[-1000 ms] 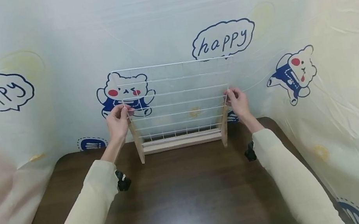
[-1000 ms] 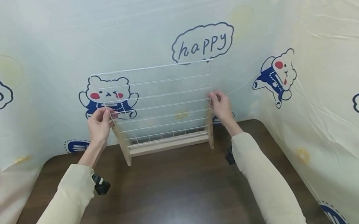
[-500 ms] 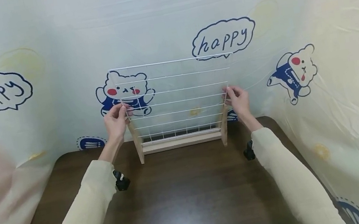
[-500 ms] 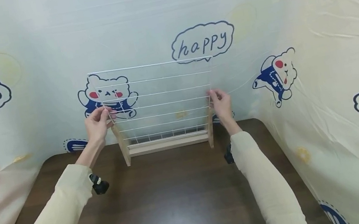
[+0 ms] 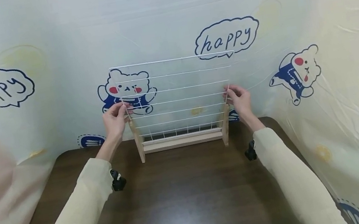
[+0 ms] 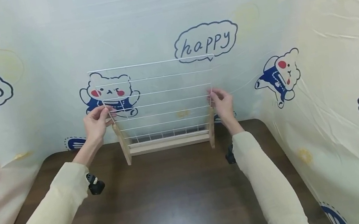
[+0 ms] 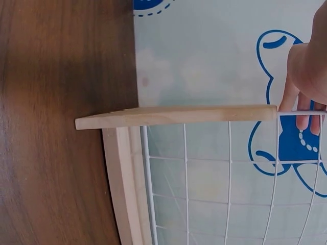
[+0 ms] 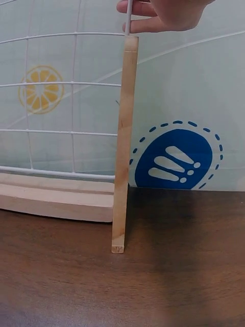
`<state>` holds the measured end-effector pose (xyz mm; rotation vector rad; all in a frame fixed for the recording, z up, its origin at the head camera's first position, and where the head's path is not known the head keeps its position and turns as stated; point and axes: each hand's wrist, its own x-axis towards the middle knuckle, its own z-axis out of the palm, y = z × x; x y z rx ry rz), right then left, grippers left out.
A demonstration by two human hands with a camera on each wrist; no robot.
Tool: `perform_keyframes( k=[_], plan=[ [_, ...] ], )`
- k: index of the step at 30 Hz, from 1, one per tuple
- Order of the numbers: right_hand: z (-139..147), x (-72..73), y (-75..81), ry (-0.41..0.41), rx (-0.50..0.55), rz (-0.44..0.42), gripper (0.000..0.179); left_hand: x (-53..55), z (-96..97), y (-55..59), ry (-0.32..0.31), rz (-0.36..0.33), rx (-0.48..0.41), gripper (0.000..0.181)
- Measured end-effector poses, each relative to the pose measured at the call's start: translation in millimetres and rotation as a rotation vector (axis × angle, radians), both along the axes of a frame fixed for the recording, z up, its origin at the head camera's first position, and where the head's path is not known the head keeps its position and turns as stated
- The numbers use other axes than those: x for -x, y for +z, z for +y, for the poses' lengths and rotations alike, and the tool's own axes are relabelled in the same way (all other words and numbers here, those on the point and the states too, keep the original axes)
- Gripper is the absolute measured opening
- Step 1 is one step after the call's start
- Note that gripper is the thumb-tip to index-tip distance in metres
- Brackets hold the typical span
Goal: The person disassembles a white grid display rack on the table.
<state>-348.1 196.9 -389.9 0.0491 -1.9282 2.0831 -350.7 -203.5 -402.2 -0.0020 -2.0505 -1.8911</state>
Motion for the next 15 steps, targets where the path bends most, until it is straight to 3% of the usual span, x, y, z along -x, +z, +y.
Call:
perform_keyframes(
  k=[5, 15],
  plan=[
    [-1, 1.7, 0.7, -0.005, -0.006, -0.006, 0.027, -3.1, 0.6, 1.8, 0.007, -0.007, -0.018, 0.029],
    [2, 1.2, 8.9, 0.002, 0.007, -0.032, 0.028, -4.5, 3.3, 11.7, 0.018, -0.008, 0.034, 0.03]
  ],
)
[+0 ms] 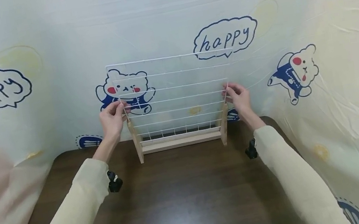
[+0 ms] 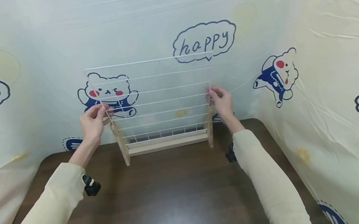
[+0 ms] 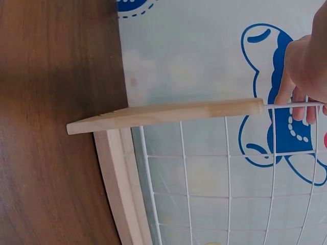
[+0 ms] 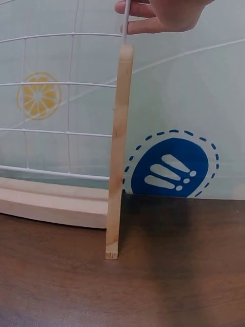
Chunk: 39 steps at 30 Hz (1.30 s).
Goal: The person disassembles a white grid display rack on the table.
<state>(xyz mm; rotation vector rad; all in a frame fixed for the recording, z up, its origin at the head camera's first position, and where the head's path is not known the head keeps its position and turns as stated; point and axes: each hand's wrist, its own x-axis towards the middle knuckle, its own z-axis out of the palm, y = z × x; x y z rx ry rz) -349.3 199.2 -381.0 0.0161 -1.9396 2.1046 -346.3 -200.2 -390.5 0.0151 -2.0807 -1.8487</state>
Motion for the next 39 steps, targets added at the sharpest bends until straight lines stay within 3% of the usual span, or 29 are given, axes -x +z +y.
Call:
perform_keyframes(
  k=[11, 18, 24, 30, 33, 39],
  plan=[
    [0, 2.4, 9.9, 0.093, -0.015, -0.076, 0.03, -2.4, -0.3, 8.6, 0.063, -0.021, -0.029, 0.029],
    [1, 1.6, 15.0, 0.087, -0.029, -0.059, 0.03, -3.0, -7.6, 10.4, 0.015, -0.039, -0.003, 0.031],
    [0, 0.3, 21.4, 0.079, -0.047, -0.034, 0.029, -3.1, -11.4, 12.6, -0.062, -0.069, -0.079, 0.033],
    [4, 4.2, 18.3, 0.056, -0.046, -0.006, 0.028, -1.0, -7.2, 15.5, -0.044, -0.033, -0.129, 0.032],
    [3, 0.1, 26.3, 0.06, -0.056, 0.004, 0.029, 0.9, -5.9, 17.5, -0.033, -0.002, -0.147, 0.031],
    [5, 1.1, 30.3, 0.06, -0.069, 0.021, 0.029, -0.7, -7.2, 22.5, -0.028, 0.01, -0.101, 0.032]
  ],
)
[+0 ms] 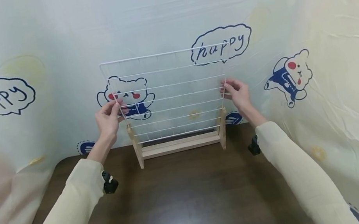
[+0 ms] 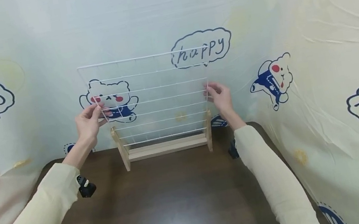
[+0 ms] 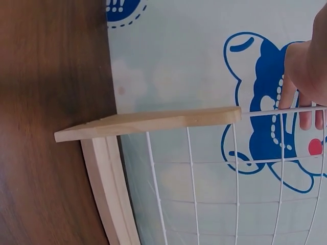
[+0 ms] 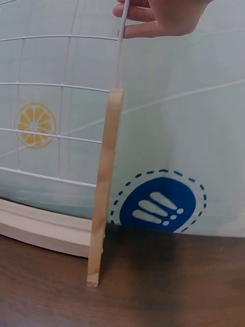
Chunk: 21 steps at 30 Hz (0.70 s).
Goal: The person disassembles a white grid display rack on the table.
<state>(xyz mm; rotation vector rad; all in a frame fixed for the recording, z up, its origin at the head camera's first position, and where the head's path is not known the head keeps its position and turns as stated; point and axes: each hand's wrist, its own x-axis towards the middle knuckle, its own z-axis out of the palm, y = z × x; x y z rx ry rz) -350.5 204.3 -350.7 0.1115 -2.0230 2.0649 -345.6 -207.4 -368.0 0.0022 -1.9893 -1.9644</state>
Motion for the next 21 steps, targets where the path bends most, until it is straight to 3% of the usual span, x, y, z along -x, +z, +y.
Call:
perform_keyframes(
  k=[10, 15, 21],
  plan=[
    [7, 11.7, -5.2, 0.004, -0.053, 0.004, 0.032, -0.7, -4.1, 7.7, -0.015, 0.008, 0.061, 0.032],
    [8, 8.9, 1.7, 0.01, -0.03, 0.011, 0.03, 2.7, -6.8, 15.2, -0.049, 0.037, 0.112, 0.031],
    [5, -0.2, 15.6, 0.006, -0.041, 0.012, 0.027, 3.6, -8.3, 19.3, -0.061, 0.027, 0.132, 0.033]
  ],
)
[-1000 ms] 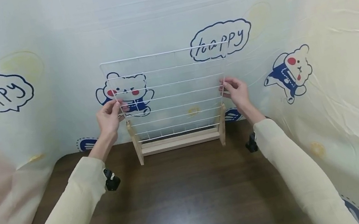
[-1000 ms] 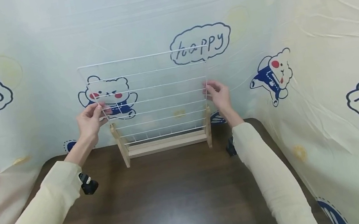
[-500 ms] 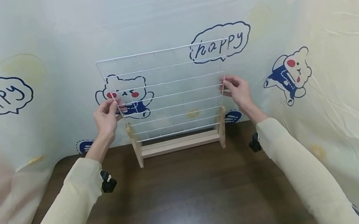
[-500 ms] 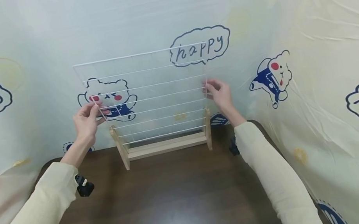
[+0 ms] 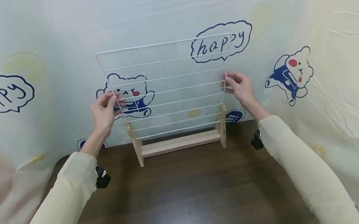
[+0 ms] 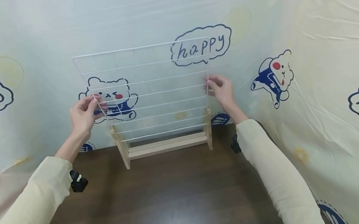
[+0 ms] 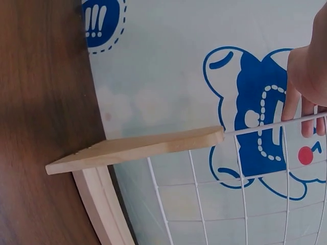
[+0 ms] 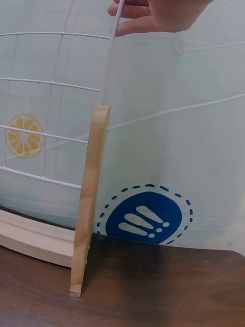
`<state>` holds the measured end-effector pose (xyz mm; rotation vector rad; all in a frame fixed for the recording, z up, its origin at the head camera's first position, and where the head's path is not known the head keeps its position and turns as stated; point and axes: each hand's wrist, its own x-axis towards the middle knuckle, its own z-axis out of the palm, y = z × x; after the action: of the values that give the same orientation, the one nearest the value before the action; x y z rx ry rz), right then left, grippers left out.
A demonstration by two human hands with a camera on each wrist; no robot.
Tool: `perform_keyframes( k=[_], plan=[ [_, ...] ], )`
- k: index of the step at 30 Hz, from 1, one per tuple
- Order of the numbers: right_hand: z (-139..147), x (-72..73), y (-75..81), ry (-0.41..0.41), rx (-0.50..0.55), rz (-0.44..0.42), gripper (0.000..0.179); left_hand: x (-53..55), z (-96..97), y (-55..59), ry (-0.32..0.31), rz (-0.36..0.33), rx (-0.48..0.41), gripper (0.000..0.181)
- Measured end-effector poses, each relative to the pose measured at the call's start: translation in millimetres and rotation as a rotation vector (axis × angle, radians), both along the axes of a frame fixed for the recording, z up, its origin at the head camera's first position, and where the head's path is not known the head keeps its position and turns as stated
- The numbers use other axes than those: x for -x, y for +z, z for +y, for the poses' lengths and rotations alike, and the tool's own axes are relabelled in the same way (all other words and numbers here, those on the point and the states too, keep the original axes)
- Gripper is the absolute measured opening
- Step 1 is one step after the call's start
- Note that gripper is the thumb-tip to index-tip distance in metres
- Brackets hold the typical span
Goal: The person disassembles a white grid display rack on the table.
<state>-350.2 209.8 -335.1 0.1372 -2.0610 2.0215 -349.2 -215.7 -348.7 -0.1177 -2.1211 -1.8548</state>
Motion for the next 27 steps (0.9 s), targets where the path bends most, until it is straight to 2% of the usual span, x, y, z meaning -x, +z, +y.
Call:
perform_keyframes(
  k=[8, 15, 21, 27],
  plan=[
    [-1, -3.5, 6.9, -0.006, 0.011, 0.023, 0.027, 1.3, 1.4, 7.0, 0.023, 0.03, 0.061, 0.032],
    [-4, -1.6, 10.3, -0.03, 0.019, 0.019, 0.026, 0.5, 2.9, 15.2, 0.019, 0.04, 0.021, 0.033],
    [-4, -0.9, 12.8, -0.035, 0.058, 0.048, 0.027, 0.0, 5.0, 23.8, 0.03, 0.036, 0.029, 0.033],
    [-6, 6.1, 6.1, -0.014, 0.12, 0.095, 0.026, -1.0, 4.2, 24.9, 0.03, 0.015, 0.026, 0.034]
  ],
)
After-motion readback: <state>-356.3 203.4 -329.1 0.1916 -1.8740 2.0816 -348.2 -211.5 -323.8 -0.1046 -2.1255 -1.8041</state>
